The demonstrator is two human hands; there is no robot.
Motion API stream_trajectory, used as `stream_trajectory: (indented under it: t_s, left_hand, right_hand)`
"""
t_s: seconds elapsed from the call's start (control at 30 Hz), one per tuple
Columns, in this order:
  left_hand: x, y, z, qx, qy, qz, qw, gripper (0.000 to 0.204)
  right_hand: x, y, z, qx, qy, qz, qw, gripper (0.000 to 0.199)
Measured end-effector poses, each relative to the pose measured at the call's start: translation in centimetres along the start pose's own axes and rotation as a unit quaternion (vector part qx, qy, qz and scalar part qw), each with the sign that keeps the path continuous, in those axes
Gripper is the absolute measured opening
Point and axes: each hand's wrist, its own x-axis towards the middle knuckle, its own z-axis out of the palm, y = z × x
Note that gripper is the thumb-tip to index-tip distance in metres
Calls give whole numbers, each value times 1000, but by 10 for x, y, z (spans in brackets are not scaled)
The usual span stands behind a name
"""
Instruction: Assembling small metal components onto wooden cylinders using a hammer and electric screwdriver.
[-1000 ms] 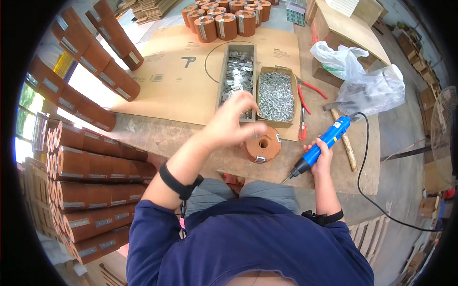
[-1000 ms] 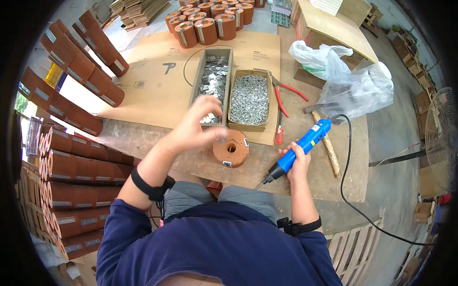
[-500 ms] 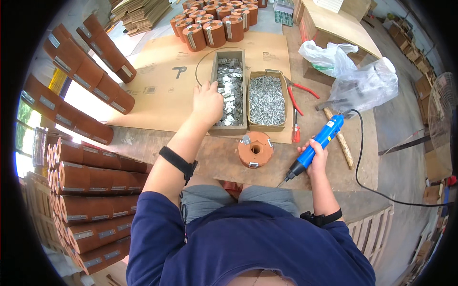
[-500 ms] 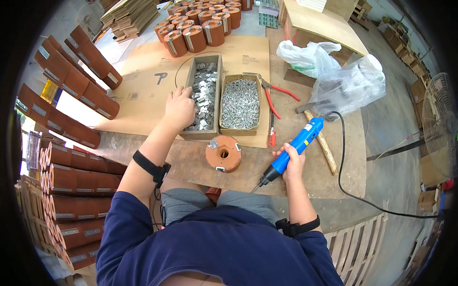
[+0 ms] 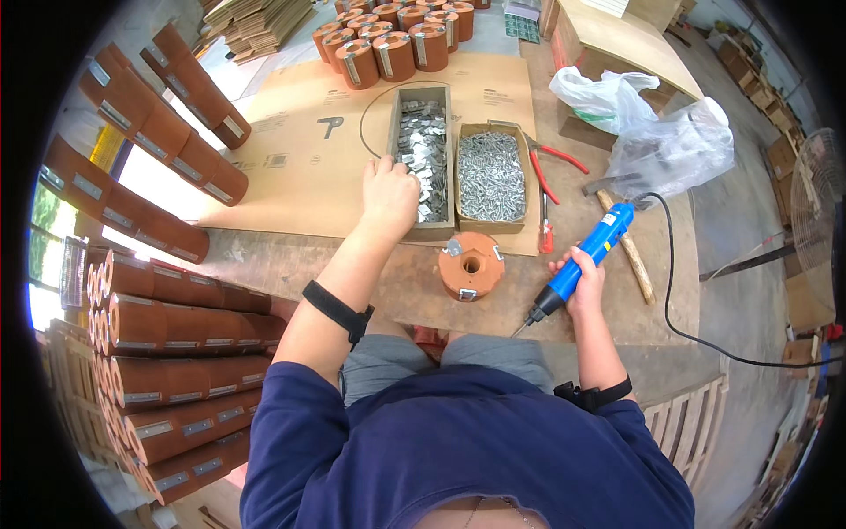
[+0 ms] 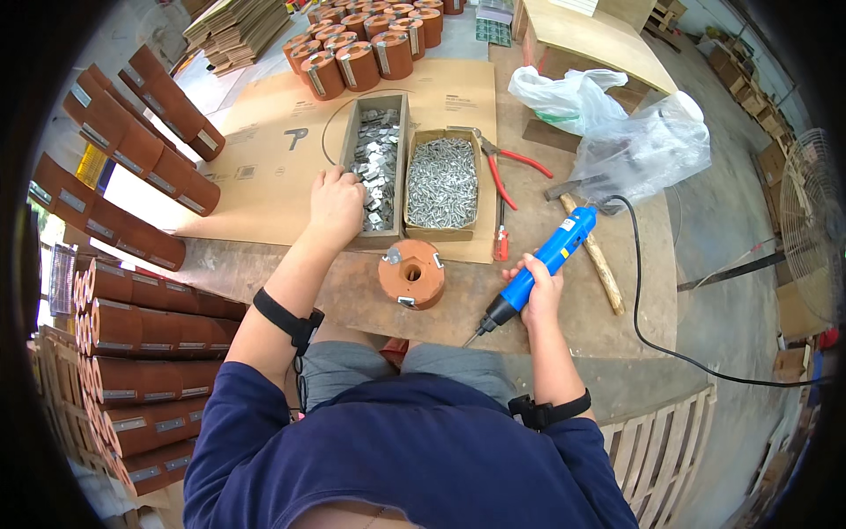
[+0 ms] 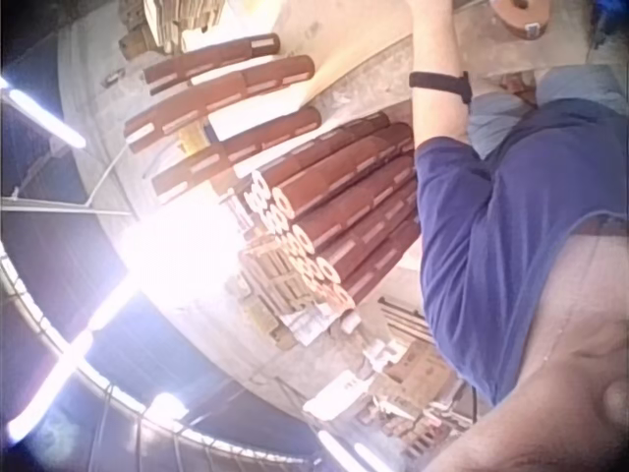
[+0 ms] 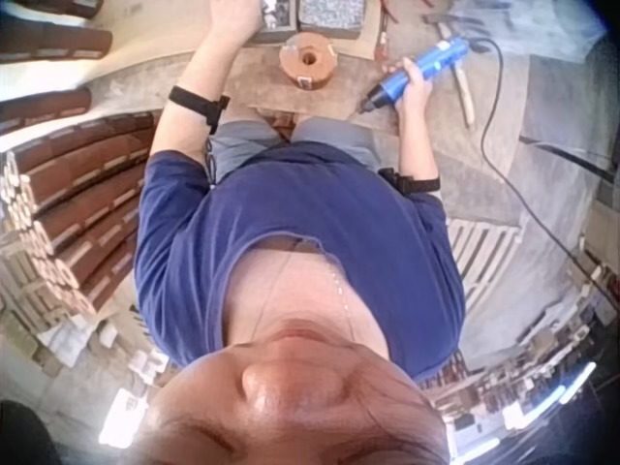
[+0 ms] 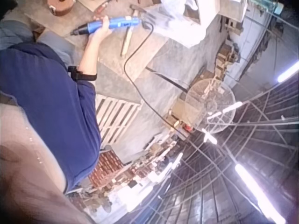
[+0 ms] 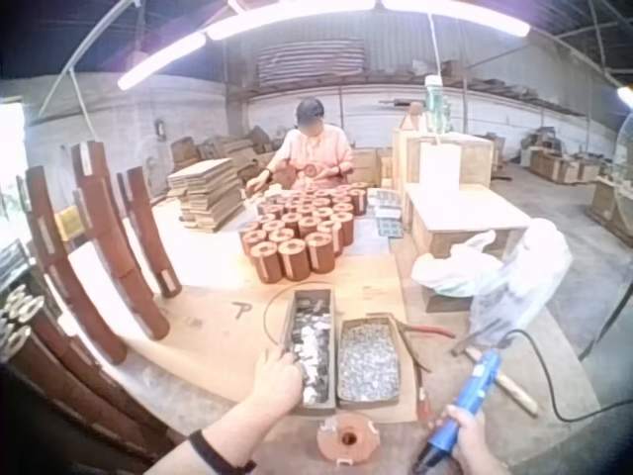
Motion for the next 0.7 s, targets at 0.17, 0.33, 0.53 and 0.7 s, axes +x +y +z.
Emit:
stream_trajectory:
  t_s: [0.17, 0.33, 0.53, 0.7]
  left_hand:
    - [5, -14, 8, 60, 63, 49, 995, 8]
    - [5, -27, 0, -11, 21, 37, 999, 14]
    - [1, -13, -23, 50, -64, 19, 997, 17]
    - [0, -10, -14, 42, -104, -14, 994, 20]
  right_hand:
    - [0, 2, -2, 5, -5, -5, 1000, 34]
    - [-1, 1, -1, 2, -2, -7, 1000, 33]
    - [2, 2, -3, 2, -2, -12, 1000, 33]
    - [0, 1, -1, 2, 4, -5, 1000, 32]
